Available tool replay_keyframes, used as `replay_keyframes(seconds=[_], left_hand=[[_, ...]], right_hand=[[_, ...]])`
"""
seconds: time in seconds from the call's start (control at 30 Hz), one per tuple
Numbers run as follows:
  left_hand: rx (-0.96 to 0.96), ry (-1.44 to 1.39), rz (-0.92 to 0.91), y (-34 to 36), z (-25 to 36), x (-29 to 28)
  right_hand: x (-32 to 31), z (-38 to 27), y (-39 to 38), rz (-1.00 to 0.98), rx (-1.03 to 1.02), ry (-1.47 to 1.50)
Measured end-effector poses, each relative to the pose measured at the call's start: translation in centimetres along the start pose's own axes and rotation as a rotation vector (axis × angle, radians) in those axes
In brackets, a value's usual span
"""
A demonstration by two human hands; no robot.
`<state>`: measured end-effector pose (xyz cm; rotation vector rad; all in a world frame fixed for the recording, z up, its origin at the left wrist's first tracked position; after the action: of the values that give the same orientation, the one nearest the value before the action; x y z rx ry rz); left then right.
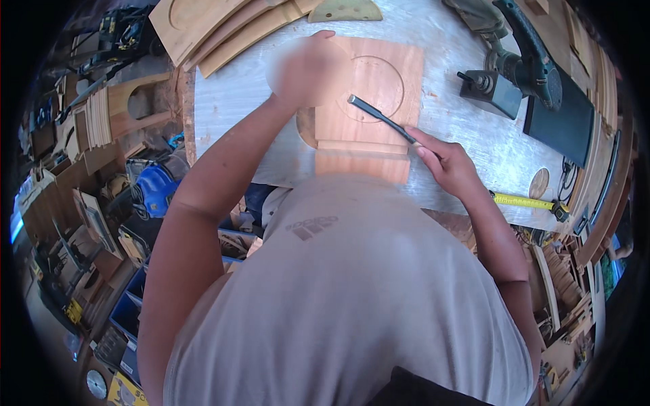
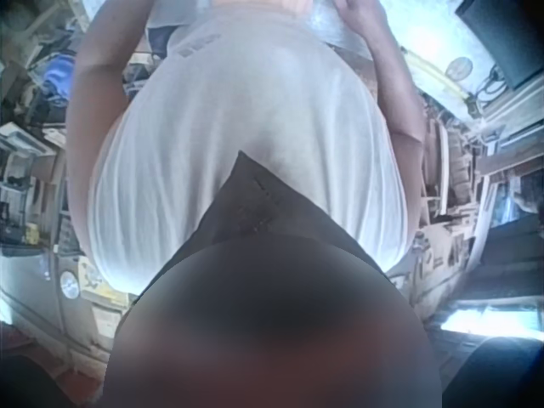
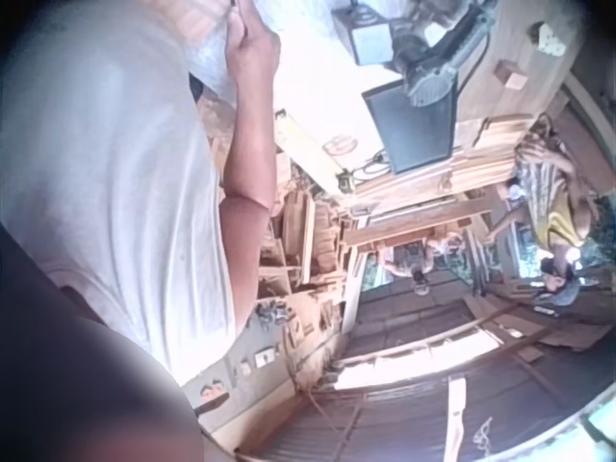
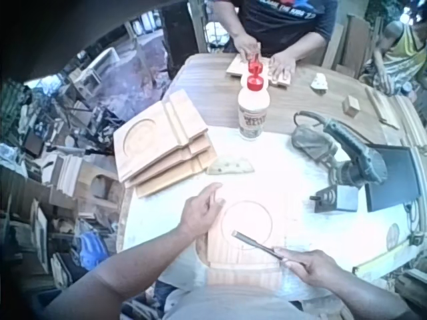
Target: Using a chisel to carve out a circular recess in a block of wood.
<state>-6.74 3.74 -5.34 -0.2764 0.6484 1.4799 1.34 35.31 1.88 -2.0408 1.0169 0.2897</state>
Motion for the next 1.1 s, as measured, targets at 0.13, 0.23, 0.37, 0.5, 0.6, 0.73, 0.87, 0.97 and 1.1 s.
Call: replay_keyframes(seconds=[0.13,0.23,0.37,0.5,0.6,0.73,0.87,0.97,1.1], left_hand=[[-0.051,0.0,-0.024,0.2,0.7,-0.1],[-0.05,0.017,-0.04,0.4,0.7,-0.5],[-0.057,0.005,-0.026,0.4,0.7,-0.2],[-0.08,0.03,-0.054,0.4,0.7,-0.3],[-0.069,0.045,-0.054,0.5,1.3,-0.3],[-0.049,0.025,-0.036,0.5,0.8,-0.6],[-0.07,0.018,-0.046,0.3,0.6,-0.2],[-0.019,0.018,-0.013,0.1,0.3,-0.2],[-0.055,0.051,-0.054,0.8,1.3,-0.5]], right_hand=[[0.3,0.9,-0.7,0.021,0.026,0.033],[0.7,-0.2,-0.1,0.017,0.09,-0.012],[0.8,0.8,-1.2,0.065,0.028,0.028],[1.1,0.9,-1.5,0.061,0.062,0.047],[1.7,1.4,-1.6,0.082,0.037,0.08],[1.7,-0.4,-0.6,0.062,0.1,0.008],[1.9,0.7,-1.7,0.099,0.033,0.044],[2.2,0.0,-1.7,0.113,0.057,0.054],[2.5,0.2,-2.0,0.148,0.073,0.027]])
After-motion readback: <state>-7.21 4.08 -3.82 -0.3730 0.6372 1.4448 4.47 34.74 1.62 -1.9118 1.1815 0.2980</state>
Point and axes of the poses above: each hand's wrist, its own y-axis towards the middle knuckle, its own x-axis out of the palm, z = x × y, the point moved 4 cm from there along y, towards the middle knuckle, and after that the axes turned 12 degrees about x, right-handed, at the moved point
